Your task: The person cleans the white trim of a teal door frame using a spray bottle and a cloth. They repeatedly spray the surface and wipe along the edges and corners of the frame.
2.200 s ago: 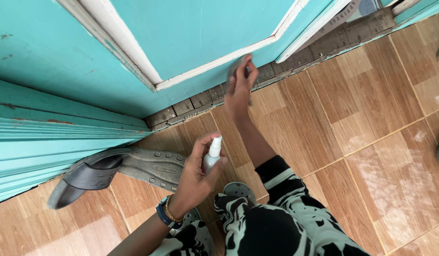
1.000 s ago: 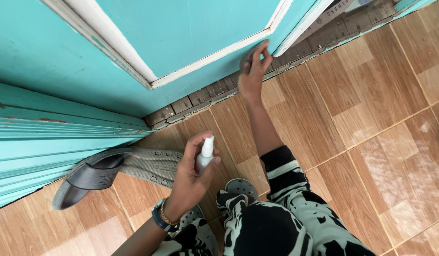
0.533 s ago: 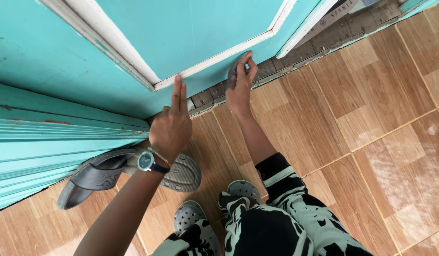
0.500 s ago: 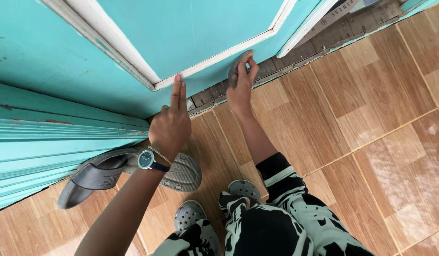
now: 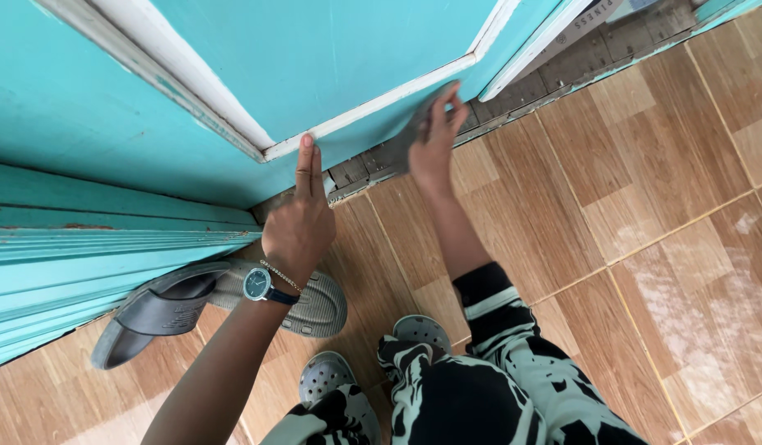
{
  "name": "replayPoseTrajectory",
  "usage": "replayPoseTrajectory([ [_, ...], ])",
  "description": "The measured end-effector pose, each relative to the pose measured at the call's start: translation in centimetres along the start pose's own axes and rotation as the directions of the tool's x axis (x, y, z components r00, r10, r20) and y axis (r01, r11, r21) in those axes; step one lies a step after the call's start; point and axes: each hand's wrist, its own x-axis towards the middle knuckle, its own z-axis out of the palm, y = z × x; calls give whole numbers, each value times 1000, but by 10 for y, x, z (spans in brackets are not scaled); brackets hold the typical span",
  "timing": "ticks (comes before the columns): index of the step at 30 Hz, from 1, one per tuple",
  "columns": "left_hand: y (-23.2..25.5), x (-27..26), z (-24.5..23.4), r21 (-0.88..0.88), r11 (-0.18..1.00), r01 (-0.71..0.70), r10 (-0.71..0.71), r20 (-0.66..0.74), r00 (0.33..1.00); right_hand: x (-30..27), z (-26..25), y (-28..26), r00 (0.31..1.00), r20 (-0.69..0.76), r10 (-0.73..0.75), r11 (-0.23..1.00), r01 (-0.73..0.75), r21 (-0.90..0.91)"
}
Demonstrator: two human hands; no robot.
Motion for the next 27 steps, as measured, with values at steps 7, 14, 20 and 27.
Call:
replayPoseTrajectory([
  [7,5,2,2,14,1000,5,-4,-27,1000,-19,14,-24,991,90,99,995,-96,-41],
  [14,4,0,2,-10,1000,11,-12,-17,1000,21,-16,11,997,-64,-49,999,48,-19],
  [20,6,4,-1,-32,999,10,-10,5,1000,-1,-4,-10,995,83,-55,988,66,-140],
  [27,6,2,4,-28,1000,12,-13,-38,999,9,-17,-38,994,38,106,994,-106,-1],
])
